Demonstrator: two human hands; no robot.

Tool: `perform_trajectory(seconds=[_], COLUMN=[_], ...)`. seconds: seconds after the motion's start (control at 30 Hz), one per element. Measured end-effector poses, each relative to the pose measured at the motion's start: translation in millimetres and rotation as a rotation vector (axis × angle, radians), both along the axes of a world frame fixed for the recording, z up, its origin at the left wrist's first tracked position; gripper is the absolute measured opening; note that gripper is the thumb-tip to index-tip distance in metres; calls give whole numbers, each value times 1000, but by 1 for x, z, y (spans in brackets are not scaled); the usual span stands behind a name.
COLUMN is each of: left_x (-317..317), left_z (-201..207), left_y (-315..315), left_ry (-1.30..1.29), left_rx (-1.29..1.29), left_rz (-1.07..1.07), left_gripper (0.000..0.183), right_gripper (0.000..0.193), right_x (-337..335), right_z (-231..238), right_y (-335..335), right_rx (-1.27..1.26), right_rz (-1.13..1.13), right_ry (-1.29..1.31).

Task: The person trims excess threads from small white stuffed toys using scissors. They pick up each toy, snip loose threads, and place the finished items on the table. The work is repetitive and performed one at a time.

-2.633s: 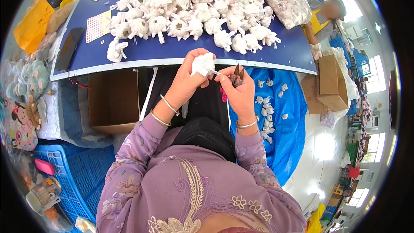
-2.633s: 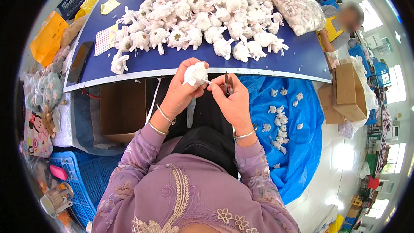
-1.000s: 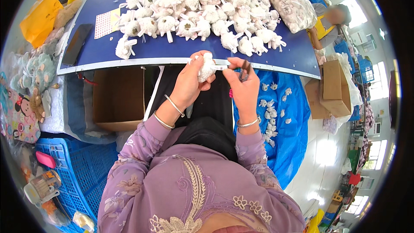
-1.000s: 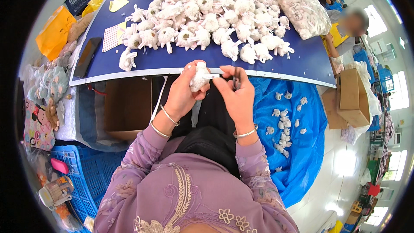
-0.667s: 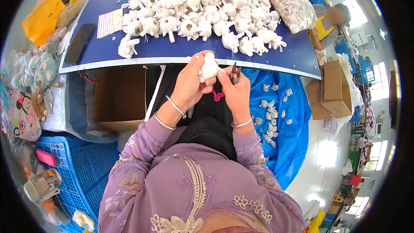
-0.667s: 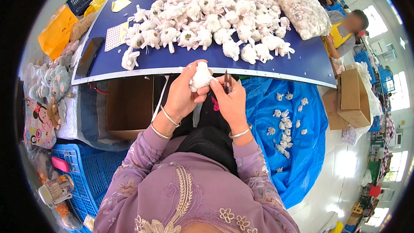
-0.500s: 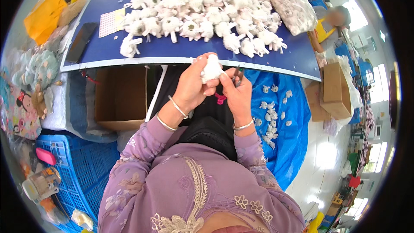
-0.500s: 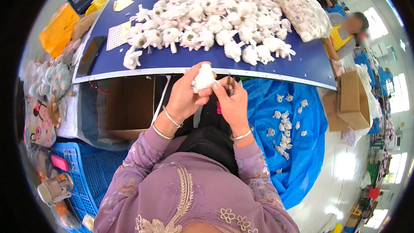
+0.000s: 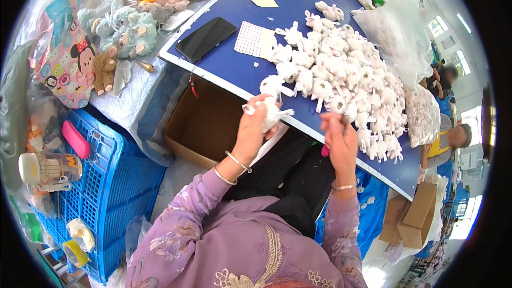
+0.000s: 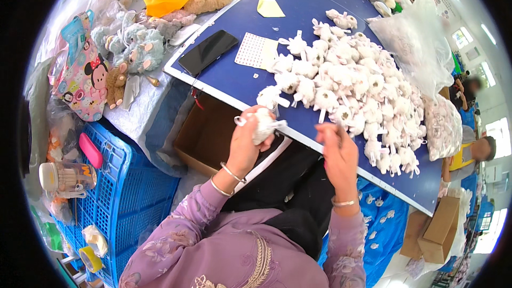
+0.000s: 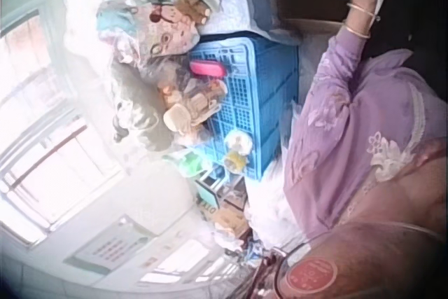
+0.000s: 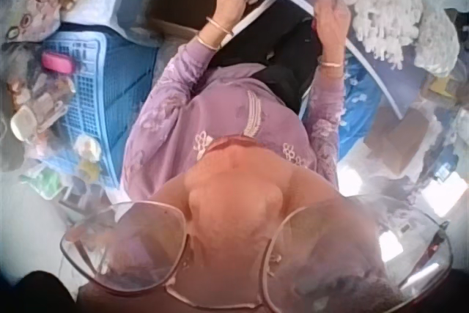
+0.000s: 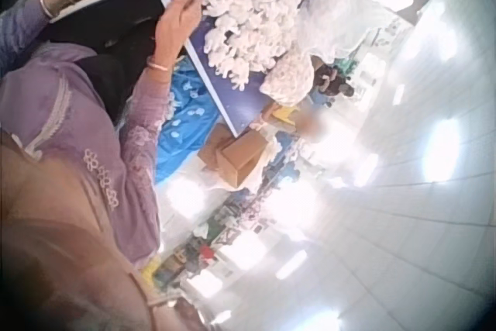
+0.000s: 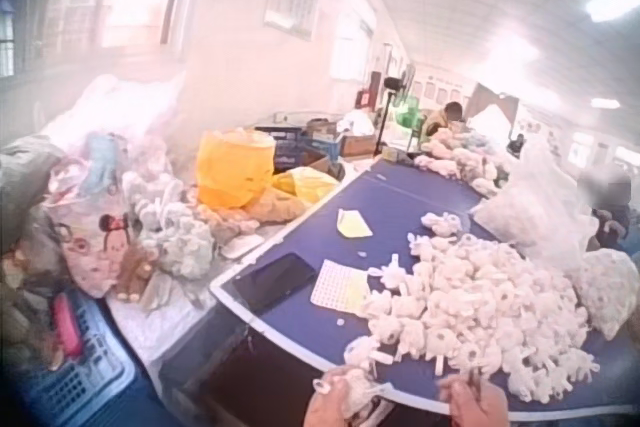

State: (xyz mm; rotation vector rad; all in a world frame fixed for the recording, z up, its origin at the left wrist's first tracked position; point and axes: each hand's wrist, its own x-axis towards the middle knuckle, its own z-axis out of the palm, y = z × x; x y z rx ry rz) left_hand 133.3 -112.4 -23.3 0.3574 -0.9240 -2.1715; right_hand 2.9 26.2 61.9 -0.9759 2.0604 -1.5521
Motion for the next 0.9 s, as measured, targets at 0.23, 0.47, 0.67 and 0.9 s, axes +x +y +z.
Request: perform_trajectory(seconds=[0.23,0.47,0.67,0.9], left_x=[26,37,37,8], left_z=[-13,-11,12,30], left_y=[-32,-52,-80,-134], left_ry=[33,-29,-224,-410], left_rx=[157,69,-277,-912], left_rz=[230,134,86,86], left_gripper=[37,37,35,30], right_gripper=[23,25,24,20], right_x=[11,-62,-57,-74], right_z=[-39,-42,-14,-21], right_y=[-136,-144,-175,-177], right_rx=[34,378,160,350], right_rz=[479,104,172,417], right_ry=[605,882,787,968])
